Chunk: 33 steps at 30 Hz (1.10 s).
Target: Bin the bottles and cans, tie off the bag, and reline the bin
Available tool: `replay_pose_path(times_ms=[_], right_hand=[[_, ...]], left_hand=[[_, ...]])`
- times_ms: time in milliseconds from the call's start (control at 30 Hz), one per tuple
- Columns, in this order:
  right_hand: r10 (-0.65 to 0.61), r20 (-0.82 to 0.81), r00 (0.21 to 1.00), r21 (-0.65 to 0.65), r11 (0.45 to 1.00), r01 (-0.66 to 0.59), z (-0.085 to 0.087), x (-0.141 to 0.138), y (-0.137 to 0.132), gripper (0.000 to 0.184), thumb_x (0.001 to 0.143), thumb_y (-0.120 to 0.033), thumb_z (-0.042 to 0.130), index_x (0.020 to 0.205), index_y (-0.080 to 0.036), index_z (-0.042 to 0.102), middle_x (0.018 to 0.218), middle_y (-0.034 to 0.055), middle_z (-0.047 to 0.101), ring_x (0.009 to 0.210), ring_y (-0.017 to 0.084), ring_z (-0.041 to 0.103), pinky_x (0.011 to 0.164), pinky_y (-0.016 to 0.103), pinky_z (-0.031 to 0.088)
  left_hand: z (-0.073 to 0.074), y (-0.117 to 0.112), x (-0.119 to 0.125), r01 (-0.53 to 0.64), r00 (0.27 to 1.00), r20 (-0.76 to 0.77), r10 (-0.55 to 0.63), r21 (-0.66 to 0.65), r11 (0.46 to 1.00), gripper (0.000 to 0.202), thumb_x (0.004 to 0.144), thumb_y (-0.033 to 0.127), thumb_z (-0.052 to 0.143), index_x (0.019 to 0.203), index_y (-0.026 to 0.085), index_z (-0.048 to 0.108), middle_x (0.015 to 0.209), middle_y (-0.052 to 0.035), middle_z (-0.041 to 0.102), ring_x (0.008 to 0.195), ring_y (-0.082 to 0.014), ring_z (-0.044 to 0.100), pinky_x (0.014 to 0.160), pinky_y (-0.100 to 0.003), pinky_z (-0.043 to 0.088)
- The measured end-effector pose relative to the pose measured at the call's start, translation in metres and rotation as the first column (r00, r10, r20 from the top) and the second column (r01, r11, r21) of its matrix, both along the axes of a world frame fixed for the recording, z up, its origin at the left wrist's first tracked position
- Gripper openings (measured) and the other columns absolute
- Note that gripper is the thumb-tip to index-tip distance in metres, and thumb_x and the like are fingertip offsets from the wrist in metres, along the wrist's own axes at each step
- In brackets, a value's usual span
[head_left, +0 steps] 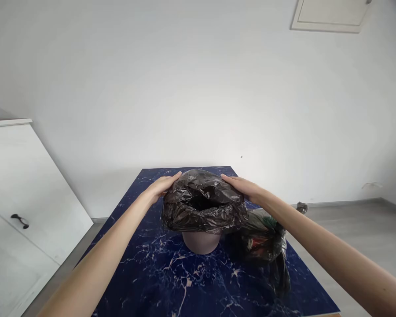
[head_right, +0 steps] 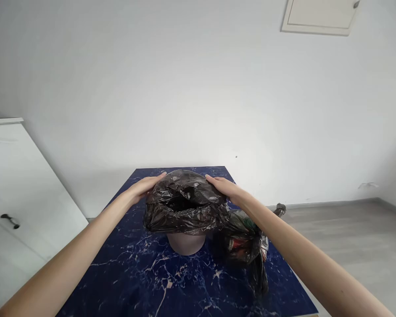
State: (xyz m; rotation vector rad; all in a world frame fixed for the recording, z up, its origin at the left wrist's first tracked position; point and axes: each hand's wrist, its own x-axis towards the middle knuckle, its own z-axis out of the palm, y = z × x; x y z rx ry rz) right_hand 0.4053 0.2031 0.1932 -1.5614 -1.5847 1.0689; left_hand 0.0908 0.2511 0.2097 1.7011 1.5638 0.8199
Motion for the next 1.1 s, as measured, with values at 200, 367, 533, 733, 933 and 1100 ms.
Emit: replay_pose_path(times_ms=[200,367,533,733,933,1100], right_hand=[[-0.041,-0.082,0.996,-0.011,0.999,0.041,-0.022,0.007,0.017,0.049,0.094,-0.072,0.068,0.087,-0.024,0.073,0.088,0.0109,0.081,0.081,0.027,0.077,0.07,0.039,0.065],[-0.126,0.008,0.992,0.122,0.985,0.124,-0.038,0.005,0.044,0.036,0.104,-0.054,0.067,0.11,-0.019,0.072,0.103,0.0058,0.077,0.088,0.021,0.074,0.079,0.037,0.063],[-0.138,0.145,0.98,0.113,0.986,0.122,-0.053,0.005,0.059,0.03,0.106,-0.038,0.07,0.132,-0.023,0.07,0.138,0.0094,0.069,0.114,0.025,0.071,0.097,0.045,0.062],[-0.126,0.129,0.984,0.149,0.983,0.106,-0.03,0.012,0.046,0.032,0.107,-0.039,0.068,0.134,-0.021,0.069,0.138,0.0114,0.069,0.117,0.027,0.071,0.101,0.049,0.06],[-0.064,-0.024,0.998,0.288,0.955,0.068,0.008,0.009,0.009,0.048,0.107,-0.052,0.063,0.147,-0.025,0.063,0.158,0.0139,0.062,0.146,0.032,0.055,0.126,0.052,0.041],[0.051,-0.16,0.986,0.136,0.99,-0.029,-0.007,-0.012,-0.007,0.062,0.098,-0.06,0.071,0.151,-0.028,0.062,0.162,0.0113,0.06,0.15,0.035,0.054,0.125,0.056,0.044]], left_hand=[[-0.019,0.02,0.0,0.023,0.998,0.067,-0.02,-0.044,0.999,0.034,0.105,0.045,0.069,0.122,0.017,0.071,0.122,-0.0083,0.074,0.104,-0.0231,0.074,0.092,-0.044,0.063],[-0.034,0.051,0.011,-0.003,0.997,0.081,0.001,0.031,1.0,0.037,0.104,0.043,0.07,0.132,0.018,0.068,0.133,-0.0099,0.071,0.114,-0.0266,0.072,0.096,-0.048,0.062],[-0.057,0.065,0.018,0.017,0.999,0.037,-0.018,0.028,0.999,0.035,0.104,0.04,0.07,0.133,0.02,0.069,0.138,-0.0097,0.069,0.116,-0.0272,0.071,0.098,-0.047,0.062],[-0.048,0.053,0.005,0.067,0.998,0.011,-0.068,0.119,0.991,0.033,0.104,0.041,0.07,0.13,0.02,0.07,0.135,-0.0093,0.07,0.113,-0.0262,0.072,0.097,-0.047,0.062],[0.013,0.027,0.007,0.181,0.983,-0.083,-0.163,0.298,0.937,0.046,0.11,0.057,0.048,0.137,0.025,0.068,0.15,-0.0104,0.068,0.138,-0.0273,0.063,0.116,-0.045,0.049],[0.021,0.007,0.019,0.425,0.875,-0.326,-0.357,0.167,0.89,0.056,0.096,0.061,0.065,0.145,0.032,0.065,0.156,-0.0071,0.066,0.138,-0.0351,0.065,0.108,-0.045,0.053]])
